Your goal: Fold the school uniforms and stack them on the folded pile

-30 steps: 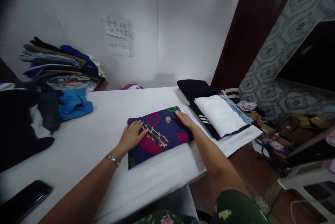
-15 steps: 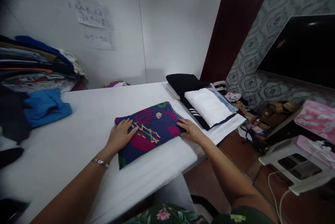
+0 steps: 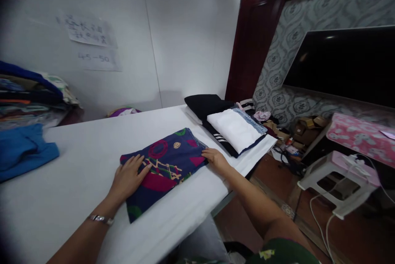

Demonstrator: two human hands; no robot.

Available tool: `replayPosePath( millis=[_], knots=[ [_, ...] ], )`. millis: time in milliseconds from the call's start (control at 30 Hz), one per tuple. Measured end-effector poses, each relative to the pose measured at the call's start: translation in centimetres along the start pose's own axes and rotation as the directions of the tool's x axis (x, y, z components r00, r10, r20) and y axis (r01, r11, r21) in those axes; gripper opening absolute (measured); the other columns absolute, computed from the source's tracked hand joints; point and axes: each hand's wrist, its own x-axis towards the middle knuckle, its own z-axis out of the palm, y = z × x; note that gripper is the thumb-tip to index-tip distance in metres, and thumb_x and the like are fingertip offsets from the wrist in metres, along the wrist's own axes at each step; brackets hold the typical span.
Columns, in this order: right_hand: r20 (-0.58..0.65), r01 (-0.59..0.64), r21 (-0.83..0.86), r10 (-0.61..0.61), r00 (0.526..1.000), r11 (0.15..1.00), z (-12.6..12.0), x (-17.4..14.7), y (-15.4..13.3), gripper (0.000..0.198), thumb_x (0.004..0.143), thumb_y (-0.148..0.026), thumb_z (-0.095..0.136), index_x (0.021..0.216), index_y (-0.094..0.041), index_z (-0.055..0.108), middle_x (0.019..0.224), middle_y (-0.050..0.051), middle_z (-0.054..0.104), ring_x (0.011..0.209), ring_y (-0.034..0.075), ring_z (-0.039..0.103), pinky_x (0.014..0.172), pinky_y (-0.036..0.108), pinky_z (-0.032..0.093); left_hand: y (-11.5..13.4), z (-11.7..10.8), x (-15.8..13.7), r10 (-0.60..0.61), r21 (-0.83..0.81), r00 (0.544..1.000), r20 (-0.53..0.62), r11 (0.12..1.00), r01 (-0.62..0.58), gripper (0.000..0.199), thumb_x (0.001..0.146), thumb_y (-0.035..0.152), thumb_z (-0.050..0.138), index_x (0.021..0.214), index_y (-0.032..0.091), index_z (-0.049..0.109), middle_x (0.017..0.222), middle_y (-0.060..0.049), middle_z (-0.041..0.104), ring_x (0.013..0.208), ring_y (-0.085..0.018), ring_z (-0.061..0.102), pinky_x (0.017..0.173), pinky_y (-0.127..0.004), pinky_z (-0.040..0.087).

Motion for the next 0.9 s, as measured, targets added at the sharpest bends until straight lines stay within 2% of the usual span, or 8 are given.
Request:
replayPosePath(
  millis=[167, 267, 367, 533, 600, 667, 800, 900],
  knots=[
    [-0.089, -0.230, 0.232, 0.256, 0.963, 0.945, 0.1, -0.9, -1.9, 0.036, 0.078, -0.031, 0.062, 0.113, -0.030, 0.069, 0.133, 0.005, 0.059, 0.133, 0.025, 0.045, 0.113, 0.050, 0.030, -0.4, 0.5, 0.0, -0.012, -0.067, 0.999, -0.029, 0.998, 0.010, 0.062, 0.086, 0.051, 0.038, 0.132, 0.014, 0.054, 0.146, -0.015, 0.046, 0.138, -0.032, 0.035, 0.111, -0.053, 0.026],
    [-0.227, -0.363, 0.430, 0.488, 0.843, 0.827, 0.2, -2.0, -3.7, 0.056, 0.069, -0.033, 0.071, 0.124, -0.029, 0.062, 0.147, 0.006, 0.045, 0.139, 0.028, 0.035, 0.109, 0.049, 0.035, -0.8, 0.8, 0.1, -0.082, -0.196, 0.992, -0.097, 0.979, 0.061, 0.066, 0.086, 0.051, 0.037, 0.133, 0.008, 0.053, 0.149, -0.017, 0.040, 0.141, -0.032, 0.030, 0.114, -0.050, 0.024],
    [-0.214, -0.404, 0.668, 0.682, 0.700, 0.624, 0.4, -3.3, -5.8, 0.078, 0.063, -0.040, 0.078, 0.134, -0.024, 0.051, 0.149, 0.014, 0.040, 0.132, 0.033, 0.042, 0.096, 0.047, 0.047, -1.5, 0.5, 0.4, -0.250, -0.337, 0.957, -0.144, 0.922, 0.191, 0.074, 0.085, 0.054, 0.038, 0.134, -0.001, 0.048, 0.149, -0.025, 0.037, 0.140, -0.035, 0.029, 0.115, -0.047, 0.025],
    [0.134, -0.438, 0.887, 0.825, 0.549, 0.148, 0.7, -3.9, -8.8, 0.106, 0.064, -0.038, 0.084, 0.148, -0.016, 0.022, 0.135, 0.020, 0.051, 0.104, 0.029, 0.065, 0.077, 0.042, 0.057, -2.3, -1.2, 0.8, -0.473, -0.544, 0.880, 0.033, 0.730, 0.413, 0.076, 0.080, 0.058, 0.047, 0.135, 0.006, 0.045, 0.134, -0.023, 0.052, 0.127, -0.037, 0.047, 0.106, -0.050, 0.038],
    [0.188, -0.420, 0.905, 0.828, 0.529, 0.063, 0.6, -3.4, -9.3, 0.105, 0.065, -0.036, 0.085, 0.146, -0.017, 0.021, 0.124, 0.017, 0.060, 0.096, 0.025, 0.068, 0.074, 0.040, 0.057, -2.3, -1.8, 0.9, -0.528, -0.599, 0.839, 0.133, 0.631, 0.492, 0.076, 0.077, 0.055, 0.056, 0.136, 0.009, 0.044, 0.128, -0.021, 0.058, 0.121, -0.036, 0.053, 0.103, -0.050, 0.041],
    [0.204, -0.402, 0.915, 0.822, 0.532, 0.034, 0.4, -2.8, -9.4, 0.094, 0.067, -0.035, 0.084, 0.141, -0.018, 0.030, 0.110, 0.012, 0.067, 0.089, 0.023, 0.069, 0.071, 0.037, 0.057, -2.2, -2.0, 1.0, -0.569, -0.656, 0.797, 0.203, 0.525, 0.542, 0.077, 0.074, 0.049, 0.063, 0.138, 0.009, 0.043, 0.125, -0.020, 0.060, 0.118, -0.035, 0.057, 0.102, -0.047, 0.043],
    [0.225, -0.412, 0.910, 0.782, 0.581, 0.044, 0.3, -1.3, -8.4, 0.056, 0.070, -0.039, 0.082, 0.113, -0.018, 0.054, 0.082, 0.004, 0.068, 0.074, 0.018, 0.069, 0.065, 0.033, 0.056, -1.8, -2.2, 1.1, -0.589, -0.815, 0.751, 0.299, 0.252, 0.522, 0.077, 0.071, 0.034, 0.071, 0.138, 0.012, 0.041, 0.109, -0.014, 0.070, 0.098, -0.027, 0.068, 0.090, -0.039, 0.053],
    [0.278, -0.495, 0.867, 0.759, 0.589, 0.066, 0.5, 0.1, -7.3, 0.039, 0.072, -0.042, 0.078, 0.091, -0.016, 0.058, 0.069, 0.000, 0.063, 0.061, 0.014, 0.065, 0.058, 0.028, 0.055, -1.5, -2.8, 1.1, -0.540, -0.855, 0.737, 0.407, 0.059, 0.515, 0.069, 0.068, 0.018, 0.072, 0.133, 0.016, 0.048, 0.085, -0.006, 0.073, 0.074, -0.021, 0.071, 0.077, -0.034, 0.057]
  ],
)
